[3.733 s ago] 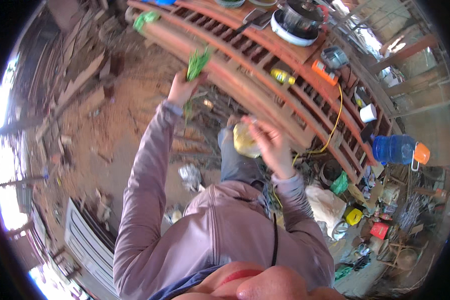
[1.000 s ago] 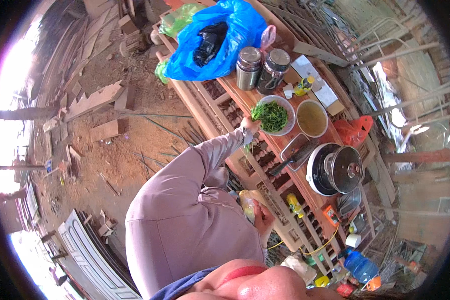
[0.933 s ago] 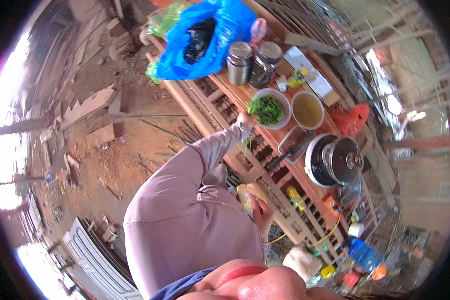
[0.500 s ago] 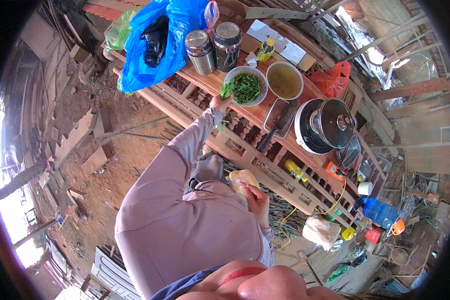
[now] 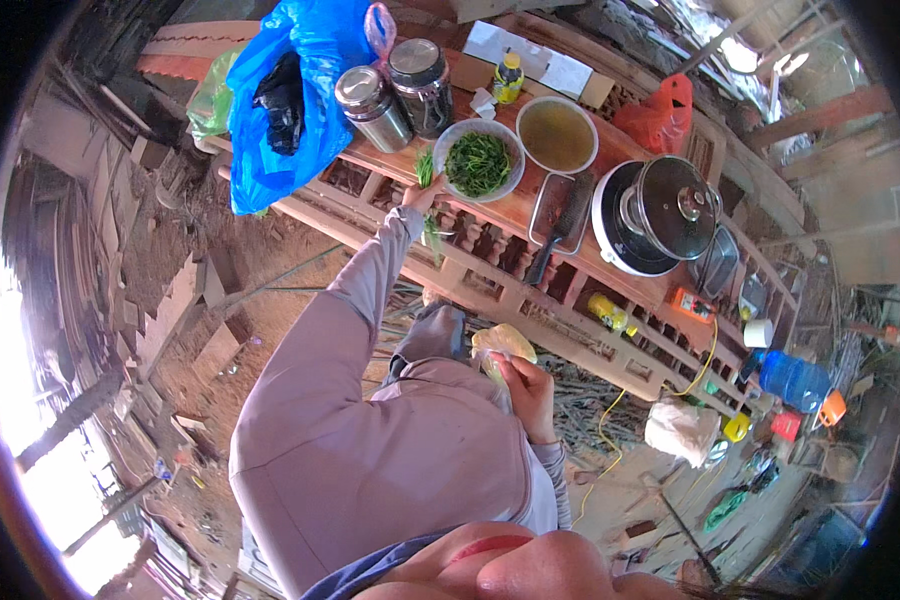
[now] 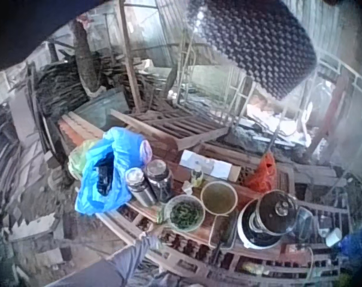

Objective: The person retrieves green onions and a packaged yellow block from a scooter storage compartment, then walks to a cooking station. They place the green onions on a table, open the package, and add the yellow block to a pot on a portable stove. The person stirs the pot and adds seasoning from a shaker.

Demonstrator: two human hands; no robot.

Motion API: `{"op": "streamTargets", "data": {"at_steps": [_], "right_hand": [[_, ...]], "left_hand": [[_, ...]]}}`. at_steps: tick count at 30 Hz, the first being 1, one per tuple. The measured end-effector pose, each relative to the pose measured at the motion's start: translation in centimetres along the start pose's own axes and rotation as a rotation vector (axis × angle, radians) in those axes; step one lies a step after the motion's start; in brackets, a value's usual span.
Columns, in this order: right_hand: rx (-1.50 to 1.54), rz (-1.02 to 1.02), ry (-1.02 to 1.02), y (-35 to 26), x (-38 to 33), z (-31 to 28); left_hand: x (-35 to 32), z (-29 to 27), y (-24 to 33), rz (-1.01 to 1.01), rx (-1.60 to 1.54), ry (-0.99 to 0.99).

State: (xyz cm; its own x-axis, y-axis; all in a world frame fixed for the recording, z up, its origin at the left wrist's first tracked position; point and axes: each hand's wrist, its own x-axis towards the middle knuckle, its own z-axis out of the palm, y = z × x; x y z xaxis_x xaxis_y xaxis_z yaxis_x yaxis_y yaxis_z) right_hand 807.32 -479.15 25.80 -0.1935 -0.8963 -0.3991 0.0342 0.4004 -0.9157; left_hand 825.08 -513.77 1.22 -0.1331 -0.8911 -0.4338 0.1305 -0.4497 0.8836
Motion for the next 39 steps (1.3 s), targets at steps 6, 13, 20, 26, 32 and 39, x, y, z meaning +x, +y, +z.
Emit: {"op": "streamTargets", "data": {"at_steps": [6, 13, 20, 26, 32, 39], "right_hand": [[-0.089, -0.023, 0.023, -1.6, 0.4, 1.2], [-0.075, 0.006, 0.107, -3.0, 2.3, 2.4], [0.093, 0.011, 0.222, -3.9, 5.9, 2.7], [0.254, -0.149, 0.206, -5.6, 8.2, 2.6], [0.207, -0.180, 0.262, -7.7, 6.6, 2.0], [0.139, -0.156, 0.295, -5.5, 4.5, 1.9]], "left_hand": [[1.2, 0.6, -0.2, 0.116, 0.177, 0.154], [0.6, 1.2, 2.6, 0.105, 0.155, 0.145], [-6.8, -1.0, 2.9, -0.055, 0.196, 0.081], [-13.8, 0.3, 0.3, -0.403, 0.041, -0.248], [-9.7, -0.4, -2.6, -0.321, 0.128, -0.416], [-4.9, 4.0, 4.9, 0.625, 0.945, -0.149]]}}
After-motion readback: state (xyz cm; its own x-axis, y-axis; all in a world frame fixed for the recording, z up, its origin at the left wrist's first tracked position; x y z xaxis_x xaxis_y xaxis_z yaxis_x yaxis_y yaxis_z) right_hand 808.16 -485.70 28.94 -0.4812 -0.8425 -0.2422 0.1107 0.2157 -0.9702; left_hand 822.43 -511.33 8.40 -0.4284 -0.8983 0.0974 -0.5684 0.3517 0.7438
